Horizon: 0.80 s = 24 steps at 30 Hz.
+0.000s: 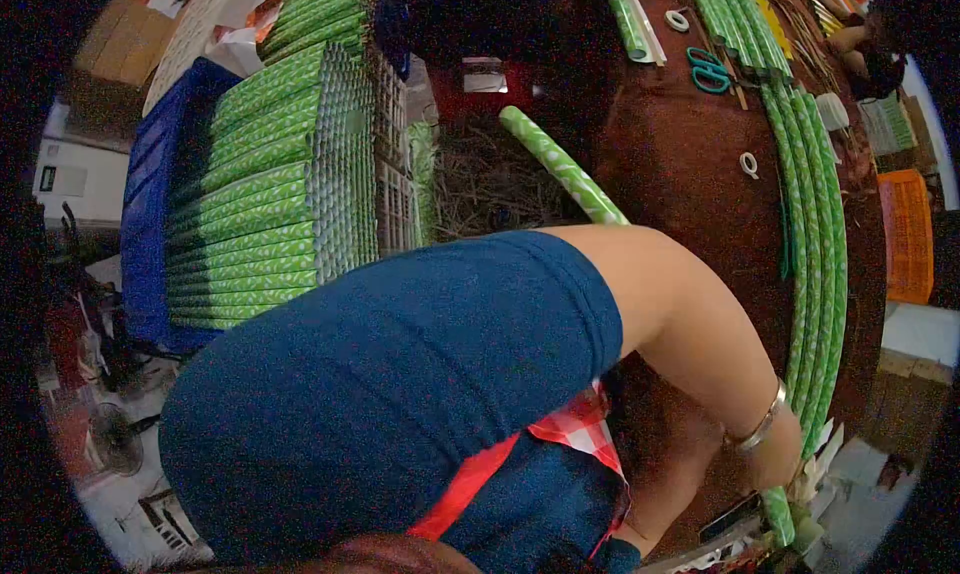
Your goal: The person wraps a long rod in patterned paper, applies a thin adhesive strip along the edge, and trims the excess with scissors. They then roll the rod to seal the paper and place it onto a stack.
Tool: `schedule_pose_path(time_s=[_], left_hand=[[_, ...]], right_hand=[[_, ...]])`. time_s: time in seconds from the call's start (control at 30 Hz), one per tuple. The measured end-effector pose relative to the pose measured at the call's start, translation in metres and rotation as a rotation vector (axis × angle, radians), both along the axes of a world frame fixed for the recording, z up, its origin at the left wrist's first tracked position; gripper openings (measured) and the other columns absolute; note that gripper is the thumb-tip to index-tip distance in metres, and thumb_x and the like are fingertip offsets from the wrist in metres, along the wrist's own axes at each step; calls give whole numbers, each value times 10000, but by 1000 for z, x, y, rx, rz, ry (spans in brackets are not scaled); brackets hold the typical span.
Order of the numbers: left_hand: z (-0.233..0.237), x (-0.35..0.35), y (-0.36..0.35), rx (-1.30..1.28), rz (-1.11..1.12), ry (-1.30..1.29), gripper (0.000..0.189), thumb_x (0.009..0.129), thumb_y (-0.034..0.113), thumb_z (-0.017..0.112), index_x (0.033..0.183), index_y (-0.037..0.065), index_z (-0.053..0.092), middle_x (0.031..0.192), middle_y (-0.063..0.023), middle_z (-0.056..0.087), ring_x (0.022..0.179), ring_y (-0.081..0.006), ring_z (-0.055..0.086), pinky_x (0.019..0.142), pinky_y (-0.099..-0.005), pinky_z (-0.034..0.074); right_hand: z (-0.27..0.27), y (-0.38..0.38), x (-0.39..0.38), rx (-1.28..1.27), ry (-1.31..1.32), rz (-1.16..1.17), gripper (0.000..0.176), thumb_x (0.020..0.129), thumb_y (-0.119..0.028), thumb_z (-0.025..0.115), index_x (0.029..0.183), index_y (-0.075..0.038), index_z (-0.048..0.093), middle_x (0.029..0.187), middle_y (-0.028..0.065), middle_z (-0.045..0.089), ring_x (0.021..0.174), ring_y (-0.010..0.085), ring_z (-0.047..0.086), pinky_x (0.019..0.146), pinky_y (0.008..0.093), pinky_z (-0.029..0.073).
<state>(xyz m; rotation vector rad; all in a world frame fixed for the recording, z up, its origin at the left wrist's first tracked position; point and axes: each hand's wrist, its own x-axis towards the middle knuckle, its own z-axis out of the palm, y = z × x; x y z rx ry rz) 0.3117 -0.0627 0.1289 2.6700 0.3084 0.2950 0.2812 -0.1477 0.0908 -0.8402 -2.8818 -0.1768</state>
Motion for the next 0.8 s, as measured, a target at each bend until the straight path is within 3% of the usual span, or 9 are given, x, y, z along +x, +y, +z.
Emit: schedule_pose_path(time_s=[0.1,0.17,0.27,0.33,0.4,0.5,0.57,0.6,0.8], left_hand=[[23,-55,-14,29,133,56,444,869,444,600,1053,46,667,1035,-152,665,979,-329,620,830,-451,493],[9,-91,-11,258,361,-144,444,864,452,601,1050,53,660,990,-152,673,945,-339,630,806,-458,495],[-9,-140,3,52,366,-205,520,866,506,573,1015,18,672,895,-163,685,841,-361,635,744,-453,497],[-23,-146,6,-46,325,113,497,869,490,577,1051,38,673,949,-145,685,893,-342,635,770,-442,494],[-30,-144,3,-35,356,172,457,865,472,580,1030,56,675,960,-123,681,897,-324,634,775,-443,483],[-50,-141,0,17,396,305,377,858,435,587,988,93,678,983,-81,674,905,-289,632,784,-446,461],[-94,-134,3,542,633,-206,233,851,364,578,888,147,656,909,-27,648,852,-240,620,736,-436,420],[-92,-136,2,626,687,-193,123,833,305,568,830,192,617,844,14,593,846,-191,579,742,-401,372],[-133,-135,2,590,704,-295,171,771,316,640,839,161,617,833,-6,559,878,-204,540,782,-398,367]], right_hand=[[3,11,47,21,-56,-216,521,747,-36,640,1253,-28,515,1193,189,564,1084,389,551,903,460,463],[4,18,78,30,-86,-357,529,752,-43,644,1263,-28,508,1202,192,561,1091,392,547,910,458,458],[2,22,118,34,-145,-526,542,759,-53,649,1278,-28,496,1215,196,555,1101,395,540,919,456,449],[-10,26,139,87,13,-372,516,788,-82,656,1278,-38,503,1197,200,565,1071,400,547,896,449,453],[-16,27,139,250,91,-284,529,800,-88,702,1285,-94,493,1158,157,573,1011,358,574,796,466,493],[-22,34,136,209,51,-403,452,831,-121,655,1257,-50,520,1167,193,575,1052,382,555,872,455,459],[-22,27,119,159,65,-506,437,840,-131,654,1248,-49,522,1156,187,576,1051,378,554,865,458,460],[-22,26,115,107,83,-591,423,848,-141,654,1240,-48,523,1146,181,577,1051,374,553,859,461,462],[-63,12,125,139,204,-665,416,861,-218,674,1187,-2,532,1025,167,575,961,367,546,778,453,456]])
